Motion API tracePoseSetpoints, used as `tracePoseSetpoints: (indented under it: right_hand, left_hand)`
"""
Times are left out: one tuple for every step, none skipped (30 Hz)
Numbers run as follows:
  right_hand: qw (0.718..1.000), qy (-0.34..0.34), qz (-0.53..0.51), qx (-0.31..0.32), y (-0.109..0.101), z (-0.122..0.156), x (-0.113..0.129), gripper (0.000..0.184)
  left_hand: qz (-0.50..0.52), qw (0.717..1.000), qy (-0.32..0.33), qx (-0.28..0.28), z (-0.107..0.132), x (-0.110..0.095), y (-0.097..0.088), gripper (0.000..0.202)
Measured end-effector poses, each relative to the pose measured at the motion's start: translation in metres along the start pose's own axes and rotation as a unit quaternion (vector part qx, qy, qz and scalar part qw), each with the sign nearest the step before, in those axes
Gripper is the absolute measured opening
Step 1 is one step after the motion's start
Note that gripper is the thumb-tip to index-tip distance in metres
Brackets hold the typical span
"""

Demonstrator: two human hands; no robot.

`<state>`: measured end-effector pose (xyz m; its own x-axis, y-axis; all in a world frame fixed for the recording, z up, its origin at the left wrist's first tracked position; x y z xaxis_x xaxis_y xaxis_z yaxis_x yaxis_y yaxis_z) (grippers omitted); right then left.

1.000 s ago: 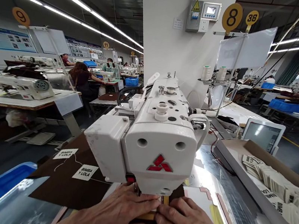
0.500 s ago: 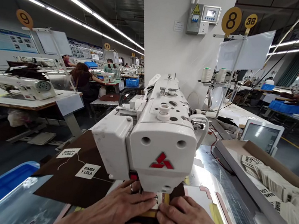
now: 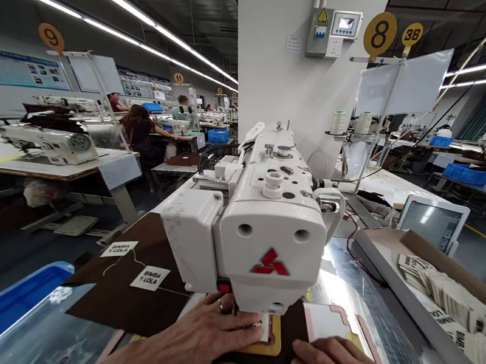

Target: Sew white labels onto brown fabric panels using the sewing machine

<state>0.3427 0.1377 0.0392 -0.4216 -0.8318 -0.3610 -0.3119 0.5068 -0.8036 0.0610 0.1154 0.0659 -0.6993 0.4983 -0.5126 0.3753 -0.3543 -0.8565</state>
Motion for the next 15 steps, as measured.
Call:
tracePoseSetpoints:
  right_hand:
    - [1.0, 0.005, 0.001, 0.011, -0.002, 0.008, -0.002, 0.031]
    - [1.0, 0.011, 0.0, 0.016, -0.004, 0.015, -0.004, 0.031]
    - [1.0, 0.02, -0.005, 0.021, -0.005, 0.021, -0.006, 0.032]
    - [0.999, 0.03, -0.011, 0.026, -0.005, 0.023, -0.007, 0.032]
    - [0.998, 0.044, -0.018, 0.034, -0.005, 0.024, -0.008, 0.031]
    - [0.997, 0.058, -0.025, 0.046, -0.005, 0.022, -0.008, 0.03]
    - [0.995, 0.072, -0.031, 0.061, -0.005, 0.019, -0.009, 0.03]
    - [0.993, 0.086, -0.037, 0.076, -0.006, 0.016, -0.009, 0.03]
    - [0.99, 0.1, -0.04, 0.087, -0.006, 0.012, -0.01, 0.029]
    - [0.988, 0.114, -0.042, 0.091, -0.008, 0.009, -0.01, 0.028]
    - [0.987, 0.126, -0.043, 0.091, -0.009, 0.007, -0.011, 0.025]
    - [0.986, 0.135, -0.043, 0.088, -0.01, 0.006, -0.011, 0.023]
    - [0.986, 0.142, -0.04, 0.082, -0.011, 0.006, -0.011, 0.022]
    - [0.986, 0.147, -0.033, 0.069, -0.012, 0.005, -0.01, 0.021]
    - [0.987, 0.151, -0.024, 0.055, -0.013, 0.006, -0.01, 0.019]
  left_hand:
    - [0.004, 1.0, -0.007, 0.005, 0.0, -0.001, -0.001, 0.068]
    - [0.008, 1.0, -0.012, 0.011, 0.0, -0.001, -0.001, 0.067]
    - [0.012, 1.0, -0.013, 0.014, -0.001, -0.002, -0.002, 0.067]
    - [0.014, 1.0, -0.012, 0.014, -0.001, -0.003, -0.002, 0.067]
    - [0.013, 1.0, -0.008, 0.012, 0.0, -0.004, -0.002, 0.068]
    - [0.012, 1.0, -0.004, 0.012, 0.0, -0.004, -0.002, 0.068]
    - [0.008, 1.0, -0.002, 0.011, 0.0, -0.004, -0.001, 0.068]
    - [0.004, 1.0, -0.004, 0.011, 0.001, -0.004, -0.001, 0.069]
    - [0.0, 1.0, -0.005, 0.011, 0.001, -0.003, -0.001, 0.069]
    - [-0.003, 1.0, -0.008, 0.011, 0.002, -0.003, -0.001, 0.069]
    - [-0.004, 1.0, -0.009, 0.012, 0.002, -0.003, -0.001, 0.07]
    - [-0.006, 1.0, -0.009, 0.013, 0.002, -0.002, -0.001, 0.07]
    - [-0.007, 1.0, -0.01, 0.015, 0.002, -0.001, 0.0, 0.07]
    - [-0.01, 1.0, -0.013, 0.016, 0.002, -0.001, 0.0, 0.07]
    - [-0.013, 1.0, -0.019, 0.018, 0.002, 0.0, 0.001, 0.069]
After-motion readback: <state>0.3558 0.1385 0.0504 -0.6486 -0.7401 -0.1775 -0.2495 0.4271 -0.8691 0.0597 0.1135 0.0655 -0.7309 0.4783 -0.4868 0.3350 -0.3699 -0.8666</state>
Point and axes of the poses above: each hand's wrist, its own z-axis away from the middle knuckle, its own y-axis out of the palm, x = y × z, the point moved 3 cm from there along -z, towards the middle knuckle, and after that the axes turned 15 degrees about z, right-handed, at the moved point
